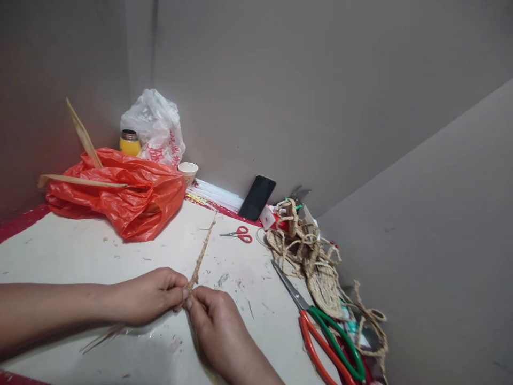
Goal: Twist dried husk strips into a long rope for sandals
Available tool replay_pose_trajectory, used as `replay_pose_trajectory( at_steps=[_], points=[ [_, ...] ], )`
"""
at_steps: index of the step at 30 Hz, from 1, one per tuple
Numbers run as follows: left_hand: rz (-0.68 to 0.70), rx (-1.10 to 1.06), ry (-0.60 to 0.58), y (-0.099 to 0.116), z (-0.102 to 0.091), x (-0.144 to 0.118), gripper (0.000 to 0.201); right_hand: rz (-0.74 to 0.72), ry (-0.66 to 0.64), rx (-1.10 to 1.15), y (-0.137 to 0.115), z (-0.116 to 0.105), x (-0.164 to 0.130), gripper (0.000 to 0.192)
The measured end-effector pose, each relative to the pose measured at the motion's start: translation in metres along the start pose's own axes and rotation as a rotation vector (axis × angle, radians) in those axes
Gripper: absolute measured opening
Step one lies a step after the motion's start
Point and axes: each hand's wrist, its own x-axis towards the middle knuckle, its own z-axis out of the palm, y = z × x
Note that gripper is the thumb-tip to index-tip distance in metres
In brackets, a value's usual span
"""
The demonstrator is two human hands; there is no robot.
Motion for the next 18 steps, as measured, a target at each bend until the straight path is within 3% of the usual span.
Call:
replay_pose_trajectory(
  at_steps=[5,9,15,18],
  points=[
    [-0.023,-0.046,0.010,0.002,0.001,0.000,0.017,-0.041,-0.014,-0.167,-0.009,-0.008,-0.006,0.029],
    [-0.023,-0.044,0.044,0.002,0.002,-0.001,0.019,0.019,-0.013,-0.257,-0.013,-0.018,-0.008,0.033],
    [-0.019,-0.150,0.027,-0.001,0.005,-0.002,0.021,0.225,-0.157,0.182,-0.011,0.003,-0.009,0.043],
    [-0.024,-0.294,-0.016,-0.002,0.009,-0.001,0.023,0.262,-0.156,0.255,-0.005,0.020,-0.010,0.047]
  ],
)
